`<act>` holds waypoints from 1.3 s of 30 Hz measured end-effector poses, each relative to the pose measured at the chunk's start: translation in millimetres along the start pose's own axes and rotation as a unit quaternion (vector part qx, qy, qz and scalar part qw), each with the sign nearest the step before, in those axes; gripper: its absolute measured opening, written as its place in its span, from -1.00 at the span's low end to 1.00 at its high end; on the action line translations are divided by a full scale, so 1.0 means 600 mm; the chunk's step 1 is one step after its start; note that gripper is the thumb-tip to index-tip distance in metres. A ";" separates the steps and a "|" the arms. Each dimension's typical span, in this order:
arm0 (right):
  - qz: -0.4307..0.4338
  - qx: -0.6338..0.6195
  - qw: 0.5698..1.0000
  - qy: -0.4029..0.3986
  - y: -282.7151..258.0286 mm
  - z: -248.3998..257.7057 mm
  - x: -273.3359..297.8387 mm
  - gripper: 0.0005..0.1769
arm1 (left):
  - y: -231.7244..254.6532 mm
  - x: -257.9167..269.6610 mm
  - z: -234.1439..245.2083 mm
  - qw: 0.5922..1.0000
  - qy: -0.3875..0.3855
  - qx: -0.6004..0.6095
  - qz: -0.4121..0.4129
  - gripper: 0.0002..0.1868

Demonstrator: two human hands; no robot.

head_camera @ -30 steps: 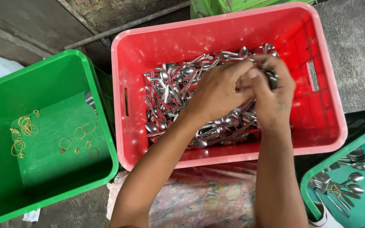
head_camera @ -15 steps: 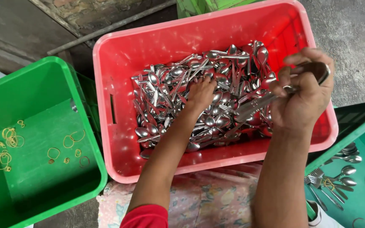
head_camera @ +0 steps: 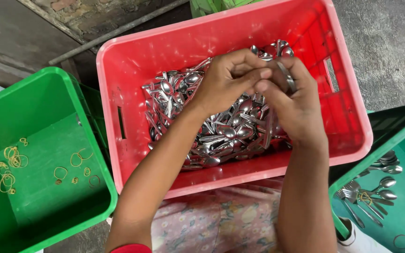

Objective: Bundling metal spoons into stacks using rubber bands

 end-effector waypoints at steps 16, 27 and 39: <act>-0.086 -0.016 0.978 0.189 0.020 0.069 -0.004 -0.78 | -0.367 0.060 -0.065 0.864 -0.122 -0.476 0.112 -0.85; -0.083 0.040 0.995 -0.029 0.025 0.008 -0.001 -0.70 | 0.026 0.010 0.021 0.999 0.003 -0.037 -0.008 -0.89; -0.069 -0.203 0.973 0.085 0.040 0.026 -0.005 -0.62 | -0.347 0.172 0.062 0.722 -0.206 -0.626 0.213 -0.22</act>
Point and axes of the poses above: each hand's wrist, its own x-axis away from the middle knuckle, its own z-axis out of the back of the hand, y = z × x, the point moved 4 cm from there along -x, towards the middle knuckle, and after that the axes turned 6 degrees about y, right-handed, at the moved point
